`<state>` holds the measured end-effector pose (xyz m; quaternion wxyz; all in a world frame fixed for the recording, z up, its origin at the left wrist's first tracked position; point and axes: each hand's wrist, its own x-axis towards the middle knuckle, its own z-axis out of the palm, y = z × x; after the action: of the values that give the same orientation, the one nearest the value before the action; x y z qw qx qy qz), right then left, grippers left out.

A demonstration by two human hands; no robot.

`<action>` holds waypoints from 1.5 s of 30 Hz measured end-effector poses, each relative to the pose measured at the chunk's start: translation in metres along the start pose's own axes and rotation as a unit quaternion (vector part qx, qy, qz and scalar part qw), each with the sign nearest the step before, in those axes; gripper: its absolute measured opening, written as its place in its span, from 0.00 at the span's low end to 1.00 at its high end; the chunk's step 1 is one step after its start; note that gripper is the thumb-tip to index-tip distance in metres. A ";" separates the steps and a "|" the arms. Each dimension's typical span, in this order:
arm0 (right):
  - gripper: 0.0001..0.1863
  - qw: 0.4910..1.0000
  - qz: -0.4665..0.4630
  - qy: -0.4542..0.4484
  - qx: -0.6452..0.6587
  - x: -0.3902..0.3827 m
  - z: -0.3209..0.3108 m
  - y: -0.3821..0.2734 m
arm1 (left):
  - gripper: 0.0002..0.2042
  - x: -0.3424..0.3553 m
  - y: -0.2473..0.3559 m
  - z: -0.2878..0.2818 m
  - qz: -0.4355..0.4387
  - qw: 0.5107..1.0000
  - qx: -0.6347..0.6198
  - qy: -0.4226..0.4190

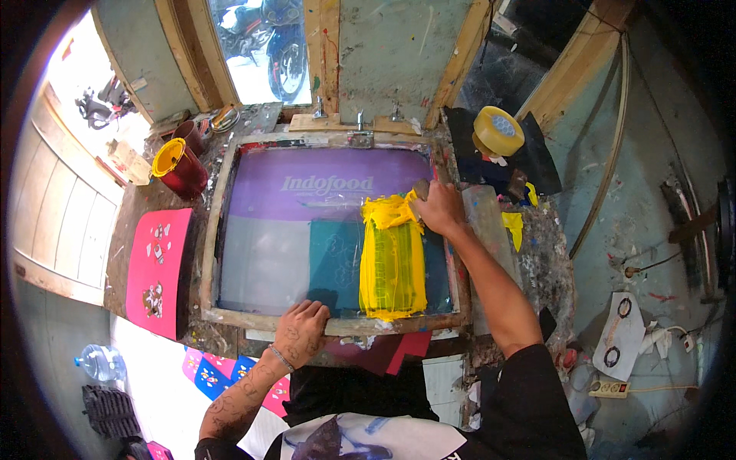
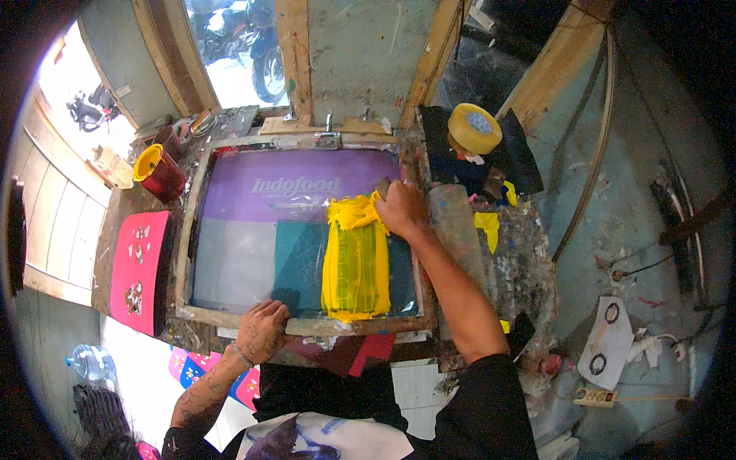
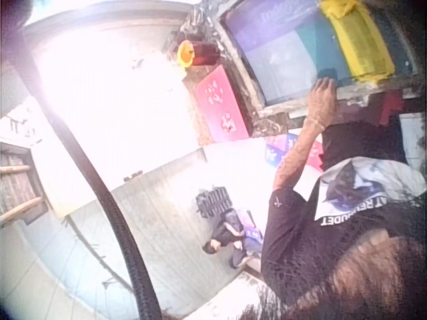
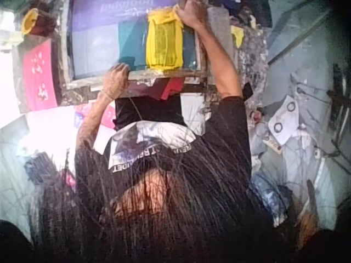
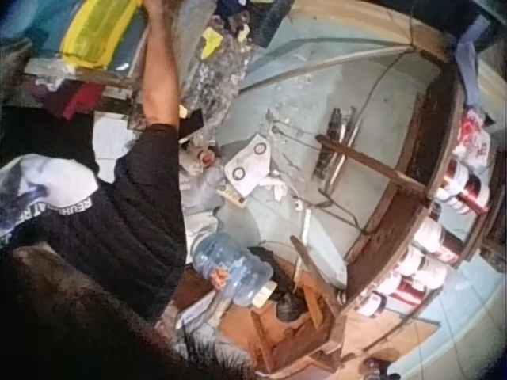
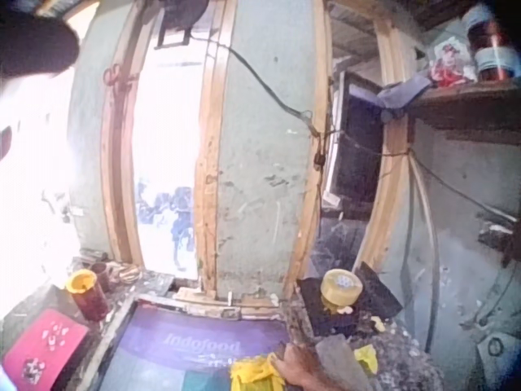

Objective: The person places a pink folder under a screen printing frame and uses a squeegee to apply yellow ink. They repeat this process with blue and maroon folders, printing a cartoon design onto each one and stacking them on the floor.

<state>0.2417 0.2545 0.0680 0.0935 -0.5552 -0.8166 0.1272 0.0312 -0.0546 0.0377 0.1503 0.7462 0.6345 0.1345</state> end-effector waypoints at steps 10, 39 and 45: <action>0.15 0.982 -0.167 -0.018 0.083 0.019 -0.002 -0.024 | 0.22 0.003 -0.001 0.002 0.003 1.000 -0.004 -0.003; 0.08 0.958 -0.277 0.018 0.073 -0.100 0.028 -0.016 | 0.24 -0.003 -0.004 0.008 -0.006 1.000 -0.022 0.006; 0.07 0.955 -0.292 0.033 0.035 -0.196 0.022 -0.020 | 0.22 -0.004 -0.004 0.009 -0.001 1.000 -0.014 0.013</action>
<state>0.2893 0.0633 0.0510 0.1725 -0.2924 -0.9347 0.1047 0.0299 -0.0586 0.0281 0.1521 0.7416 0.6352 0.1529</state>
